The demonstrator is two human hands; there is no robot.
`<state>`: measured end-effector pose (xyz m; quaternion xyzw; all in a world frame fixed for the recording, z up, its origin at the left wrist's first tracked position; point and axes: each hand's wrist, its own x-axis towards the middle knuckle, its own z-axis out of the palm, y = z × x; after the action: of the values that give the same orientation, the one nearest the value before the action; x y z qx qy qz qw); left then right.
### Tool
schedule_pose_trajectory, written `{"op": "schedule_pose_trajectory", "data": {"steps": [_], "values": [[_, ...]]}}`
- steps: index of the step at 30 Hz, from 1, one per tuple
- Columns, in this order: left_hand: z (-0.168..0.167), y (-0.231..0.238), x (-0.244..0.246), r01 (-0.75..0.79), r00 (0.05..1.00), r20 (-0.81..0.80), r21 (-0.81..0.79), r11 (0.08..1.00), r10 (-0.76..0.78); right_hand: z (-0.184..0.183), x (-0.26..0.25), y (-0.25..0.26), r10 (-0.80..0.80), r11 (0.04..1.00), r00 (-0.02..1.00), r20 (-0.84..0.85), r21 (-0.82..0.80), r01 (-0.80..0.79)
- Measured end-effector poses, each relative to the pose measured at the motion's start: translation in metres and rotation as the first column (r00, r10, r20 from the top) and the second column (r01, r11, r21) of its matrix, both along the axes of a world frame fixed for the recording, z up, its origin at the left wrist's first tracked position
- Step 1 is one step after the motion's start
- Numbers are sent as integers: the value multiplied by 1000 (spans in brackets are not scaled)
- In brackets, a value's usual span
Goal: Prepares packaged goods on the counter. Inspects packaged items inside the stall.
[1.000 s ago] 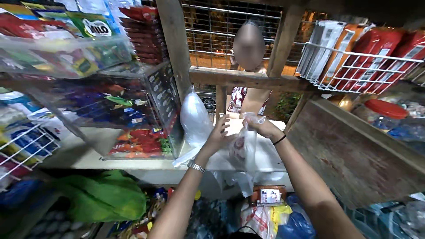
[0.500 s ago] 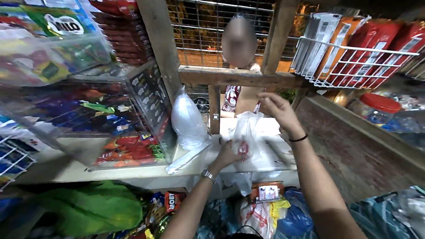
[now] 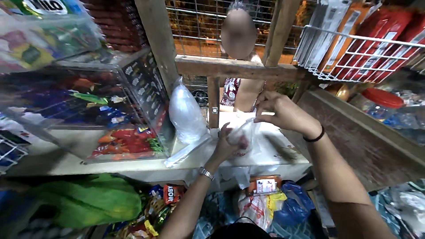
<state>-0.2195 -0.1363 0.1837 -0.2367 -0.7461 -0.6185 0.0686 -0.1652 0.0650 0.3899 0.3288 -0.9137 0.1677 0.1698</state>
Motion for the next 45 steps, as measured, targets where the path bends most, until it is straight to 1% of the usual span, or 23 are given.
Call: {"op": "schedule_pose_trajectory", "data": {"steps": [2,3,5,6,9,11,12,14,16,18,20,22,23,25,27,30,32,34,36,39,41,43,45], "values": [[22,0,5,-12,978,-207,82,997,29,-2,-3,3,39,999,999,37,-13,-39],[39,-1,6,3,942,-336,63,998,18,-2,-4,4,47,999,998,40,-21,-46],[75,-4,7,21,842,-538,-50,999,-45,-2,-4,4,35,999,998,48,-26,-34],[91,-6,6,34,808,-580,-130,991,-104,-1,-3,4,21,1000,998,53,-23,-20],[119,-16,2,126,799,-516,-357,925,-309,0,-3,6,-2,1000,994,105,9,1],[127,-25,-2,123,788,-497,-453,883,-364,2,-4,10,19,997,984,175,70,-32],[131,-30,-2,98,778,-514,-468,879,-360,4,-4,13,8,992,976,217,123,-35],[136,-40,0,70,749,-577,-422,904,-327,11,0,16,-123,961,951,285,274,42],[141,-47,4,74,734,-609,-367,927,-299,17,3,16,-247,916,943,222,371,153],[144,-48,6,58,729,-625,-351,935,-280,23,2,15,-196,936,979,59,309,169],[144,-46,7,36,712,-655,-325,945,-252,32,-3,5,-31,981,999,-13,190,33],[142,-44,8,27,696,-680,-298,954,-232,34,-14,-13,94,980,981,169,157,-121],[140,-44,10,27,688,-686,-300,953,-236,30,-22,-21,125,966,944,307,178,-186],[140,-45,15,42,676,-685,-332,942,-272,15,-42,-32,138,931,872,470,240,-276],[140,-49,21,43,677,-667,-387,921,-312,9,-47,-41,0,876,856,517,413,-249],[143,-53,26,-39,708,-638,-463,885,-303,18,-38,-52,-328,735,859,394,678,-30],[144,-51,27,-99,718,-647,-460,882,-257,22,-33,-58,-422,704,858,294,702,105],[143,-48,28,-127,711,-666,-437,890,-226,19,-33,-61,-308,765,918,249,639,83],[140,-45,29,-116,694,-687,-403,908,-216,12,-36,-64,-155,801,944,292,596,-53],[136,-41,32,-94,687,-696,-370,924,-209,-3,-39,-65,-269,758,879,393,649,-58],[129,-40,31,-74,697,-697,-304,950,-169,-25,-52,-55,-217,817,873,436,570,-82],[116,-39,26,8,734,-669,-158,987,-113,-42,-61,-47,-139,892,877,460,443,-91],[95,-39,23,83,841,-534,-43,996,-93,-55,-62,-37,-98,950,876,473,307,-59]]}}
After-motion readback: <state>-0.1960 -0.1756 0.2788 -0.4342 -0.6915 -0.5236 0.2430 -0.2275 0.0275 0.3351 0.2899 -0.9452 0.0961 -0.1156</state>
